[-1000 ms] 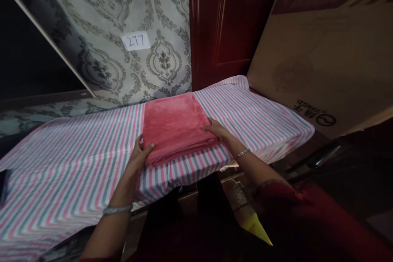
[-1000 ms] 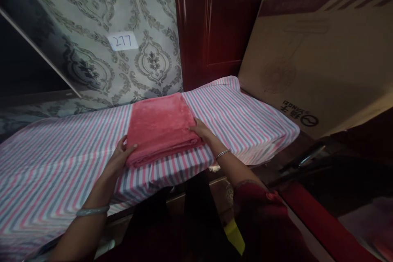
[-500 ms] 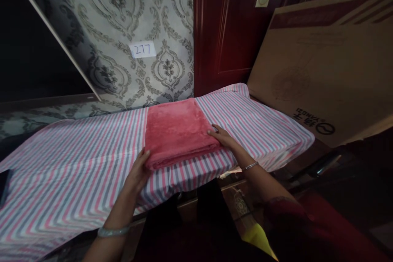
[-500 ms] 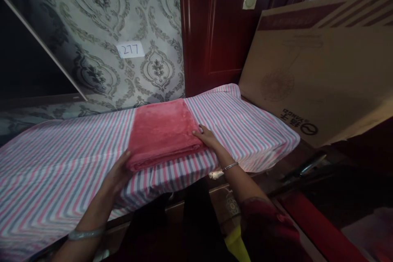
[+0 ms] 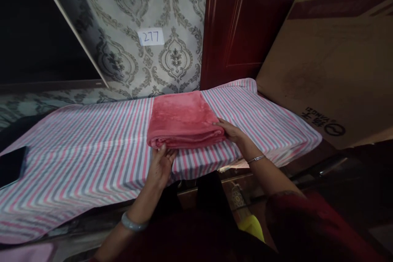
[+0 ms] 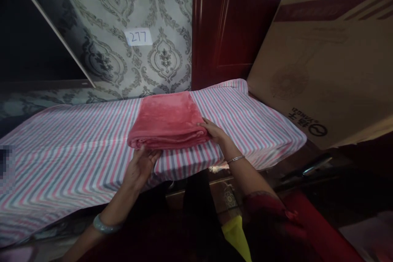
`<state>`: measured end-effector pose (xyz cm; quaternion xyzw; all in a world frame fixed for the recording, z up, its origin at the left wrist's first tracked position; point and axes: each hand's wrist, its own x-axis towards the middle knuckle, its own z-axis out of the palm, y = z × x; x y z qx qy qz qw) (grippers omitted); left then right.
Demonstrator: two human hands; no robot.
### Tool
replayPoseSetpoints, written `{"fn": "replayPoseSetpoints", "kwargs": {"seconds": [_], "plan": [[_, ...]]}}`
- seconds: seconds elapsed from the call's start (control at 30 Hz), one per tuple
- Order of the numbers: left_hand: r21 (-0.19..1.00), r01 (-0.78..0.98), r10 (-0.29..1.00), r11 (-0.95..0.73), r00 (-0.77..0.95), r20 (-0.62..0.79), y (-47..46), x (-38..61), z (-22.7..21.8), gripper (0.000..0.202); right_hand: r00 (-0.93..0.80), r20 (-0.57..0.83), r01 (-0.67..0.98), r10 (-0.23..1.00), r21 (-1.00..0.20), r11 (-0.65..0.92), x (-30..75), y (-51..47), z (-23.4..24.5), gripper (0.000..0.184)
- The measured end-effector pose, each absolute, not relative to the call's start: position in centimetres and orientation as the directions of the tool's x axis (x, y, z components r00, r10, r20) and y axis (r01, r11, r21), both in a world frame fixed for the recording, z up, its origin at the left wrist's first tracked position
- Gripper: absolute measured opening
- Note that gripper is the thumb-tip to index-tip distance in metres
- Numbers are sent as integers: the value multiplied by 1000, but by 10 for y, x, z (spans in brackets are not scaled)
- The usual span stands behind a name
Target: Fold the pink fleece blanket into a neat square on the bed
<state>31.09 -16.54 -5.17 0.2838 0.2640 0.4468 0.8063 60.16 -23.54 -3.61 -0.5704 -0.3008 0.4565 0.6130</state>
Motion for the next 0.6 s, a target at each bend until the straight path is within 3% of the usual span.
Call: {"fn": "replayPoseSetpoints", "kwargs": {"seconds": [0.17, 0.3, 0.43, 0.6], "plan": [[577, -526, 772, 624, 531, -350, -179, 330, -54, 31, 337, -154, -315, 929, -948, -43, 584, -228, -12, 32], [561, -551, 778, 618, 533, -334, -193, 351, -61, 31, 334, -152, -349, 930, -937, -28, 576, -229, 0, 31], [503, -493, 700, 710, 577, -421, -201, 373, -58, 35, 339, -134, -324, 931, -946, -19, 572, -235, 6, 33], [537, -618, 811, 574, 519, -269, -199, 371, -44, 43, 386, -84, -292, 919, -956, 35, 566, -248, 3, 40]]}}
